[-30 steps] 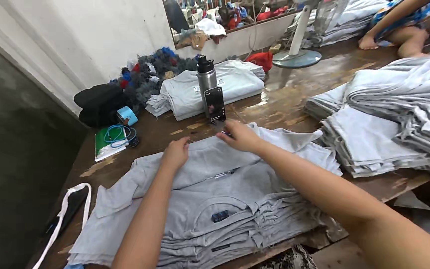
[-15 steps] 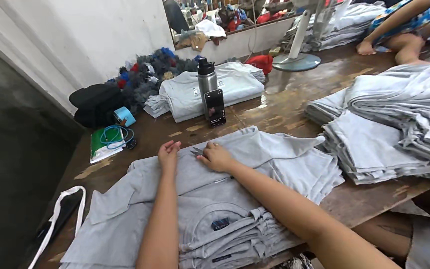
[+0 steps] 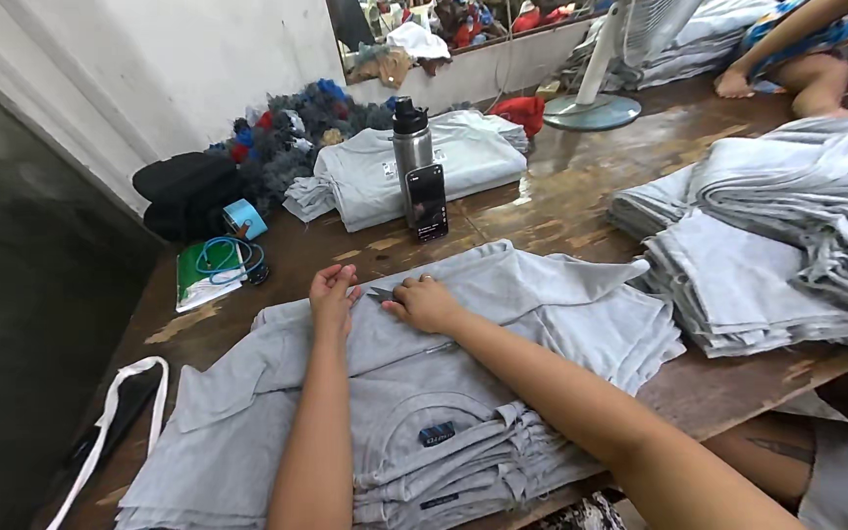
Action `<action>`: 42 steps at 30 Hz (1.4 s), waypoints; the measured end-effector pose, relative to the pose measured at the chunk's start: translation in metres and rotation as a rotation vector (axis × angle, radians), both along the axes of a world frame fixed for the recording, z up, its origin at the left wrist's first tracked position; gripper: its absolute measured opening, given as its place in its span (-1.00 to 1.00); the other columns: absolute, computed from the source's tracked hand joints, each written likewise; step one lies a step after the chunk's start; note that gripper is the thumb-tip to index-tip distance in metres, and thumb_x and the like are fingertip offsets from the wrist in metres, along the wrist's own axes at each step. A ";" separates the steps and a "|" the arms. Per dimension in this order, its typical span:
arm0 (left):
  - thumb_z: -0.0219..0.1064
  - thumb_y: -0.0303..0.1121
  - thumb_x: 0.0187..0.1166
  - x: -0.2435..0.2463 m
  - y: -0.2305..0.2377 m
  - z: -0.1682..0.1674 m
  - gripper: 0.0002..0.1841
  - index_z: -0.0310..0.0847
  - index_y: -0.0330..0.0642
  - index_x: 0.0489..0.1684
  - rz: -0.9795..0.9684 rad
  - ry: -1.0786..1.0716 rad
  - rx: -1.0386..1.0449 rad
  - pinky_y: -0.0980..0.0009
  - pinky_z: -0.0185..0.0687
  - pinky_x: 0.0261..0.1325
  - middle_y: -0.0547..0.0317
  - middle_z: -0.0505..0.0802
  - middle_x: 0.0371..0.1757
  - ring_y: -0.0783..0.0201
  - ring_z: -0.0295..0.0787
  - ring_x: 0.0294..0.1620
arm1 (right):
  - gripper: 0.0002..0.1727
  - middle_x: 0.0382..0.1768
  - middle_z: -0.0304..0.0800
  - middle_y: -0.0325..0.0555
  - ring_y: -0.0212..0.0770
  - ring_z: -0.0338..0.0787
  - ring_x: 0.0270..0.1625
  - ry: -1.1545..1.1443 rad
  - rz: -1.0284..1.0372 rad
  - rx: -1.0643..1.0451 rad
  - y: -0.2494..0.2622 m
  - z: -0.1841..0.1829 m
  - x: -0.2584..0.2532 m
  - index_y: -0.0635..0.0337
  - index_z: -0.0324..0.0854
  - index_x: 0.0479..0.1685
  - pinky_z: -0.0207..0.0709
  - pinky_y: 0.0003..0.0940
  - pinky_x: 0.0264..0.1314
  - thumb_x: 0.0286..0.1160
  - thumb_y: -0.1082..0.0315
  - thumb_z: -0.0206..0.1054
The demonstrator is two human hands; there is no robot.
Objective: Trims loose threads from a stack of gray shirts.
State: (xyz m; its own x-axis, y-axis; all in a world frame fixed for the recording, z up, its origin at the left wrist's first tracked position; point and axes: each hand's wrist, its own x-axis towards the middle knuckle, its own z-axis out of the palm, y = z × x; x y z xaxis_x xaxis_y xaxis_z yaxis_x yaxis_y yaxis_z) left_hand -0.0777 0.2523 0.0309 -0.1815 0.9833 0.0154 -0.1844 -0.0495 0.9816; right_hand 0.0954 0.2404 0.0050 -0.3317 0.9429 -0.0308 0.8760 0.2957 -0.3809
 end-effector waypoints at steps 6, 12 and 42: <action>0.29 -0.43 0.70 0.002 -0.002 0.001 -0.76 0.43 -0.20 0.22 -0.037 0.054 0.024 0.21 0.67 0.15 0.11 0.79 0.08 0.29 0.74 0.08 | -0.35 0.25 0.75 0.17 0.34 0.61 0.41 0.035 -0.011 0.013 0.000 0.000 -0.001 0.11 0.75 0.21 0.41 0.40 0.29 0.80 -0.23 -0.05; 0.28 -0.38 0.72 0.005 -0.006 0.008 -0.79 0.45 -0.16 0.19 -0.017 0.005 0.016 0.17 0.64 0.19 0.15 0.77 0.10 0.28 0.71 0.11 | -0.39 0.20 0.78 0.10 0.28 0.62 0.37 0.001 -0.011 0.055 -0.002 -0.002 -0.004 0.08 0.79 0.12 0.41 0.34 0.27 0.80 -0.21 -0.01; 0.52 -0.20 0.50 0.082 -0.244 -0.028 0.08 -0.28 -0.55 0.83 -0.608 0.298 0.516 0.32 0.67 0.41 -0.16 0.68 0.46 0.28 0.71 0.36 | -0.58 -0.46 0.41 -0.38 -0.66 0.40 -0.40 0.943 0.030 0.368 -0.237 0.001 0.109 0.10 0.43 -0.42 0.28 -0.73 -0.33 0.83 0.03 0.10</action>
State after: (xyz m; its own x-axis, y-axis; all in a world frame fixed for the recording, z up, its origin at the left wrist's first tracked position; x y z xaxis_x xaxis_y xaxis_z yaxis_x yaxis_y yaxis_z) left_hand 0.0038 0.0087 0.0029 0.4591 0.7648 0.4520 -0.0613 -0.4804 0.8749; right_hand 0.2043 0.0036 0.0060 -0.0946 0.8316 0.5472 0.2554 0.5516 -0.7941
